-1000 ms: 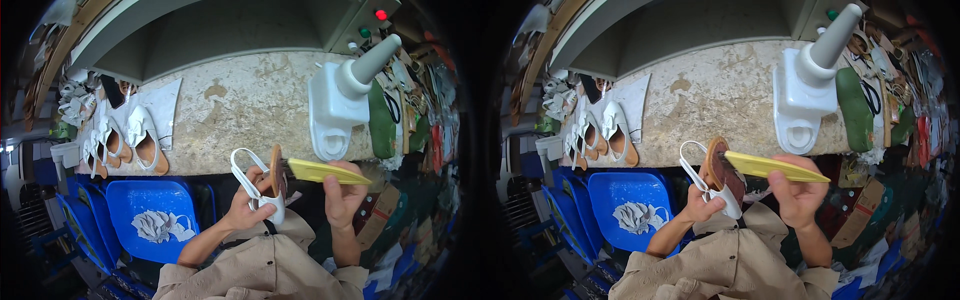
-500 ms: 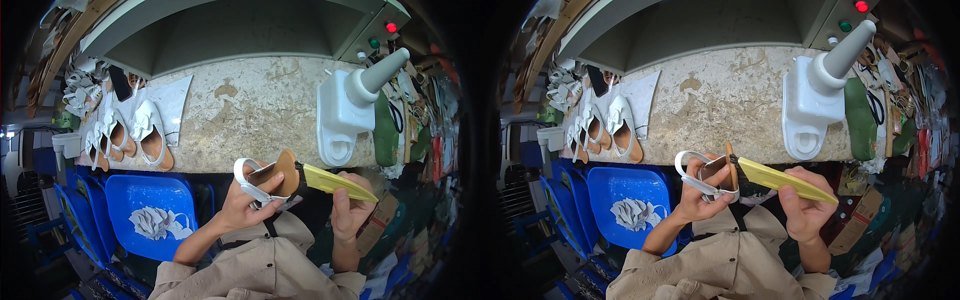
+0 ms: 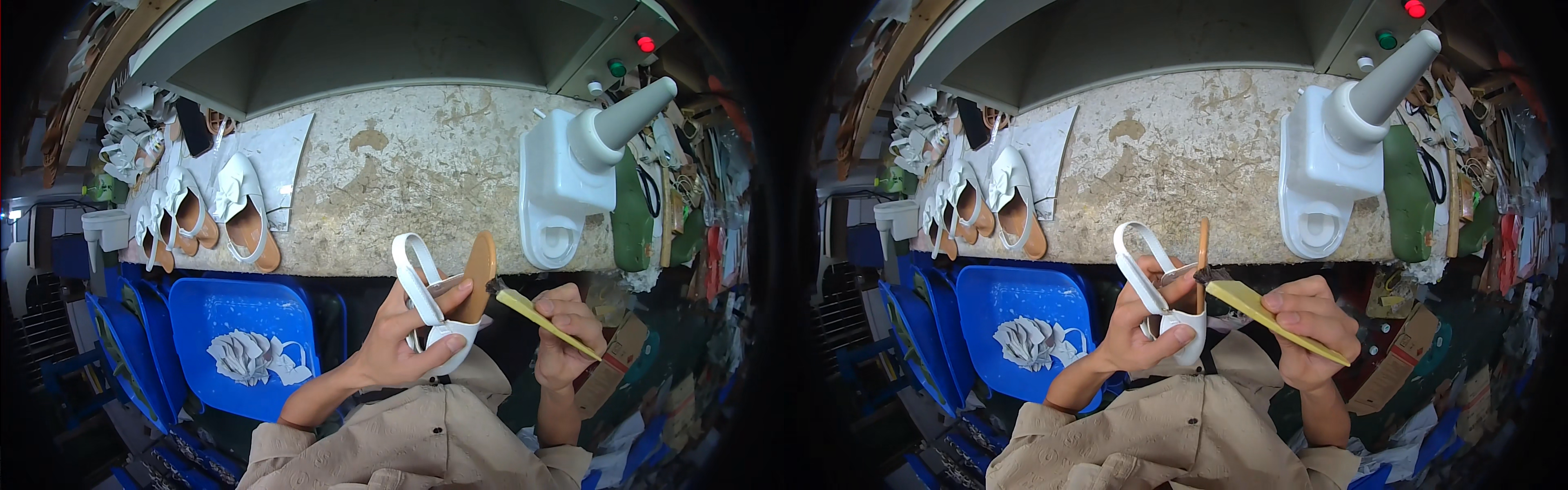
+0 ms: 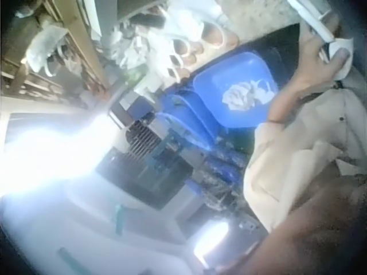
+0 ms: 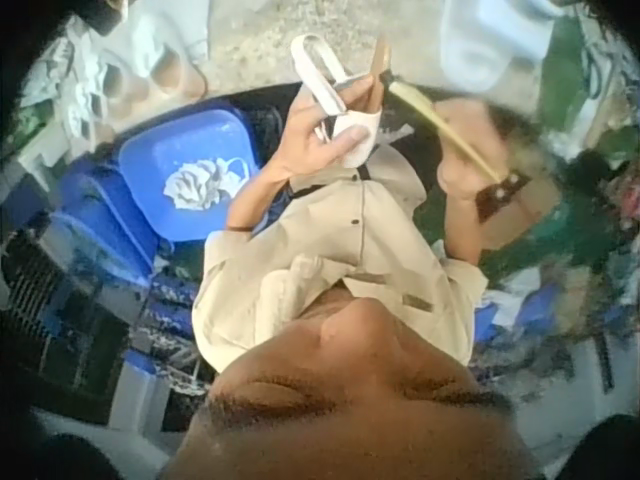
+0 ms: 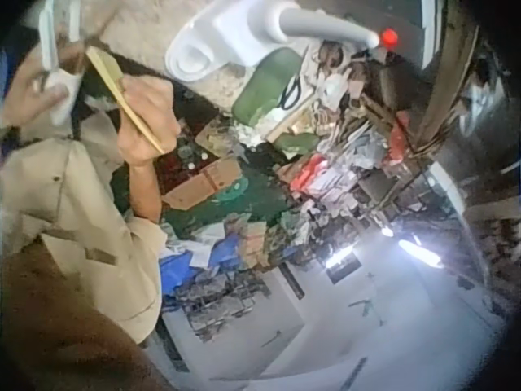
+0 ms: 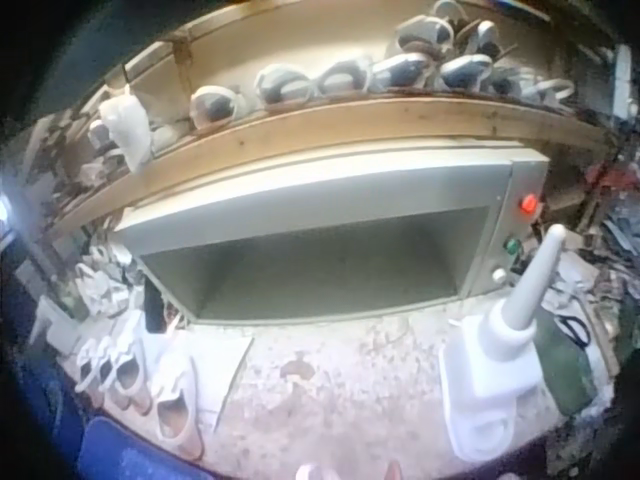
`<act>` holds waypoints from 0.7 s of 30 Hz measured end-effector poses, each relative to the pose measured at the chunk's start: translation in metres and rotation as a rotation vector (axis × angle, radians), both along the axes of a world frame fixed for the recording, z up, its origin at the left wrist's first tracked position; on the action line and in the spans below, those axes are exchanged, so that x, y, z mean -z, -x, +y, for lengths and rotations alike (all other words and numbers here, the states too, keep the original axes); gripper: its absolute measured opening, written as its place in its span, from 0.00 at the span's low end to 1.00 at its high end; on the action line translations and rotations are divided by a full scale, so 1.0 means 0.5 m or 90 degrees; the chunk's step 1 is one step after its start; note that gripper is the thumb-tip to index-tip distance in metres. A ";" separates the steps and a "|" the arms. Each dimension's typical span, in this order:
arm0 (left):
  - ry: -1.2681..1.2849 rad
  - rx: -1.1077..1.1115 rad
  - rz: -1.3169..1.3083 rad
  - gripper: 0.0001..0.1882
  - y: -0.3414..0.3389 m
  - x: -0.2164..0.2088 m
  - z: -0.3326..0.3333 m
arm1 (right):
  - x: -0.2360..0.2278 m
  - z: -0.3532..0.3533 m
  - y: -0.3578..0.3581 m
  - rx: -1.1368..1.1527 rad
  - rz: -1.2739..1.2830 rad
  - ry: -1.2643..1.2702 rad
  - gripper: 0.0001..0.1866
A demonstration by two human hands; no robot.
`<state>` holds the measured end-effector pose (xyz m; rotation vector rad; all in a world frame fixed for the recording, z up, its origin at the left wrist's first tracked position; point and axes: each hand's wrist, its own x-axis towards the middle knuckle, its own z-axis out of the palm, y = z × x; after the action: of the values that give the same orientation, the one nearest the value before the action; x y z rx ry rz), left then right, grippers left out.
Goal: The person cleans the sole and edges of white sandals using a yellow brush. They repeatedly pick up sandals from a shelf, brush the soles and sides, and return them to the shelf. The task is performed one at a time in a workshop setting with multiple sandals visible on shelves and the workbench.
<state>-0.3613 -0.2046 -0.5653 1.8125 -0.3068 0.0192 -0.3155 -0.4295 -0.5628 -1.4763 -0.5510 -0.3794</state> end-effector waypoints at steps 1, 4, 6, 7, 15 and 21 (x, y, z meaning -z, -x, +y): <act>0.015 0.004 0.016 0.31 0.002 -0.002 0.000 | 0.002 0.000 -0.001 -0.001 -0.010 0.005 0.08; 0.063 0.012 0.068 0.30 0.006 -0.010 -0.001 | 0.006 -0.004 0.001 -0.015 -0.018 0.011 0.07; 0.095 0.012 0.105 0.30 0.008 -0.015 -0.002 | 0.008 -0.004 0.003 -0.021 -0.017 0.003 0.06; 0.111 0.016 0.113 0.30 0.009 -0.015 -0.002 | 0.009 -0.004 0.004 -0.024 -0.018 -0.001 0.05; 0.151 0.039 0.163 0.29 0.010 -0.023 -0.002 | 0.003 -0.017 0.011 -0.058 -0.020 0.014 0.04; 0.209 0.030 0.225 0.29 0.017 -0.029 -0.007 | -0.008 -0.035 0.000 -0.037 0.011 0.070 0.04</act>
<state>-0.3696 -0.2081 -0.5510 1.4507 -0.0869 -0.2662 -0.3153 -0.4471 -0.5590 -1.5633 -0.6082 -0.2942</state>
